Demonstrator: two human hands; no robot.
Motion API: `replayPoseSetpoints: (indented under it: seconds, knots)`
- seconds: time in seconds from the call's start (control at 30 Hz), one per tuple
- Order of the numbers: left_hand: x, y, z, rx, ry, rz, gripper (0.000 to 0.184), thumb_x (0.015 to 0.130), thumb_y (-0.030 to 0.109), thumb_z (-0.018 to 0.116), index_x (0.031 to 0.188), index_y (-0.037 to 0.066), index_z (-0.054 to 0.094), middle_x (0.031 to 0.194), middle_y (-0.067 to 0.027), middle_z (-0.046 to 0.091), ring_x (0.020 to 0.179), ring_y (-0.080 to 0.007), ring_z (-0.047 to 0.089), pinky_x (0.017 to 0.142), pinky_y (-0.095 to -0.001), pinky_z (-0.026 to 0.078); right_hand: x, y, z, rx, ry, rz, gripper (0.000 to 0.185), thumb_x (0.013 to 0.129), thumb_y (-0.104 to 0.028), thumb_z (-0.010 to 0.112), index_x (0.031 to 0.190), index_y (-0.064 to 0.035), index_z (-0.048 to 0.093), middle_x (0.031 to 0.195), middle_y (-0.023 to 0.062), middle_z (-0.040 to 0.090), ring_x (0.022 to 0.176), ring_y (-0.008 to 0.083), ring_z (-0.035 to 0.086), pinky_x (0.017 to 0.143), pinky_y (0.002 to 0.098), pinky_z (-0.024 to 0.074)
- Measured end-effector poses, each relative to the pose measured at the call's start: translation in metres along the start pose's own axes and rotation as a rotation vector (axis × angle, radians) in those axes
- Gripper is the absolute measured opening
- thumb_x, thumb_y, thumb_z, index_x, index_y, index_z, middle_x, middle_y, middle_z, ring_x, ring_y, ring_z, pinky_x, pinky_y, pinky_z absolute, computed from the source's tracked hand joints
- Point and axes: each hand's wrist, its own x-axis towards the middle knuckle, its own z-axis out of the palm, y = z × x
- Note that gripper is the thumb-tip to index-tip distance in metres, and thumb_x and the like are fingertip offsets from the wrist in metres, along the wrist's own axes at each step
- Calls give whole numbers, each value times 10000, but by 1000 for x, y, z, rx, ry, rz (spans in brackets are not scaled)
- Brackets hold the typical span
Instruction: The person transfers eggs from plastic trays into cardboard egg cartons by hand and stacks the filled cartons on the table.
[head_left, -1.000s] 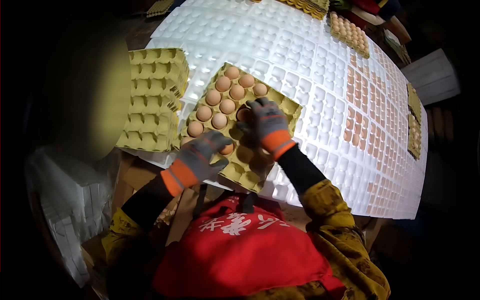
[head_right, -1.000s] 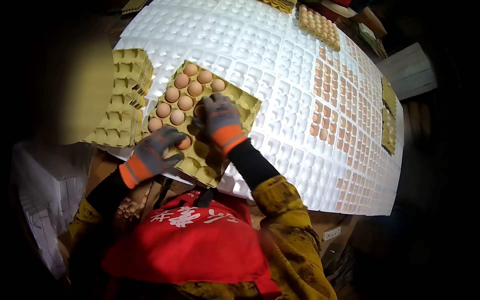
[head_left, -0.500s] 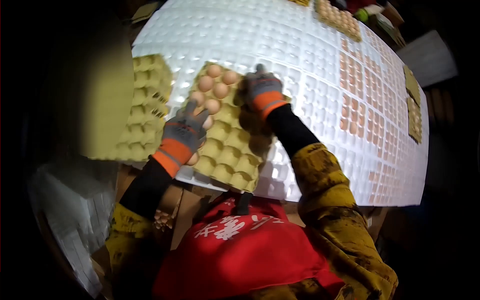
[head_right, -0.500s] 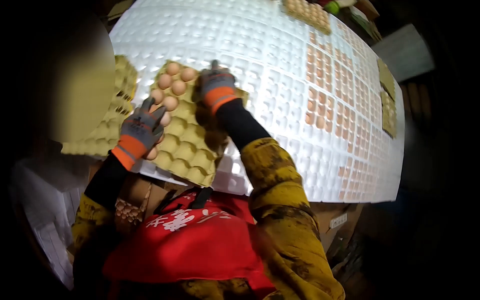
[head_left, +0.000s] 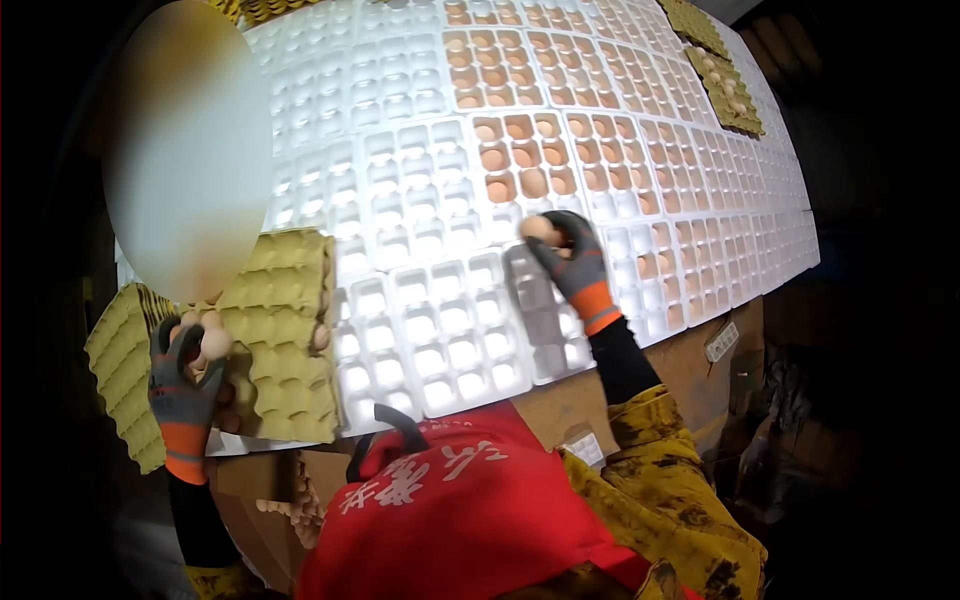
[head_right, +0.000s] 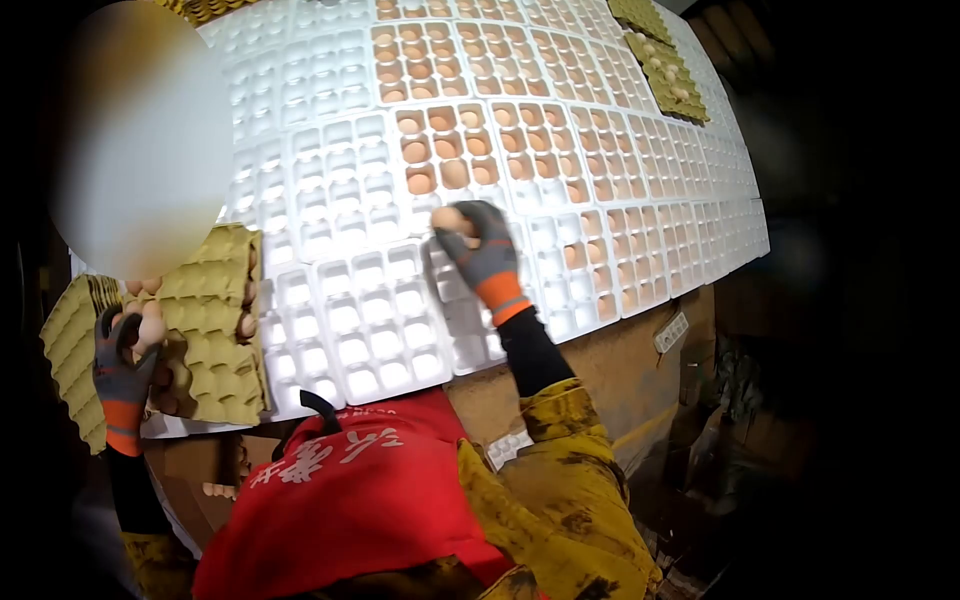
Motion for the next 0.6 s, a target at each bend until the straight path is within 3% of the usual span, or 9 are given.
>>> replayPoseSetpoints:
  seconds: [0.03,0.1,0.2,0.3,0.43,0.5,0.57,0.6]
  knots:
    - [13,44,10,-136,-40,-61,438,758,18,773,1179,19,652,1346,-154,546,1077,-294,664,895,-361,555,3,19,-32,-165,36,42,423,786,-198,824,1145,-52,654,1136,119,601,1025,271,634,905,368,536]
    - [48,128,56,-126,-37,294,466,725,37,812,1166,32,661,1275,-172,594,1066,-308,667,902,-380,552,16,49,-69,-317,56,38,426,768,-198,826,1139,-71,657,1150,114,599,1026,289,635,902,389,540]
    - [92,246,158,-303,-57,294,461,671,167,874,1085,91,687,1212,-163,615,953,-340,681,822,-386,559,42,68,-80,-400,29,3,467,733,-290,838,1132,-119,667,1220,102,575,1049,302,637,888,404,545]
    - [122,324,256,-219,-141,297,405,751,300,796,1107,151,671,1228,-122,591,1007,-312,659,784,-407,569,60,72,-68,-611,-99,60,477,744,-347,818,1151,-148,668,1295,113,564,1114,321,630,918,433,532]
    - [127,356,292,58,-316,205,347,857,290,703,1175,169,635,1225,-129,558,1003,-315,648,775,-439,562,67,103,-81,-68,82,37,402,834,-188,742,1229,-155,674,1309,143,578,1164,325,603,945,395,521]
    - [120,354,287,115,-431,116,404,861,293,698,1245,183,641,1304,-158,540,1046,-332,644,834,-432,555,68,114,-95,177,-4,216,370,882,-156,705,1250,-139,668,1155,95,626,956,218,627,790,325,523]
    - [101,328,299,68,-253,186,389,909,238,634,1295,194,616,1244,-130,567,1005,-331,640,793,-422,556,78,120,-108,423,-86,378,341,931,-125,667,1272,-123,662,1001,47,673,748,111,651,635,255,526]
    - [103,321,291,-95,-230,176,422,910,199,625,1331,200,600,1277,-136,563,1015,-330,639,822,-406,550,84,126,-108,532,18,343,334,986,-112,604,1317,-85,637,780,-20,632,548,26,469,503,198,432]
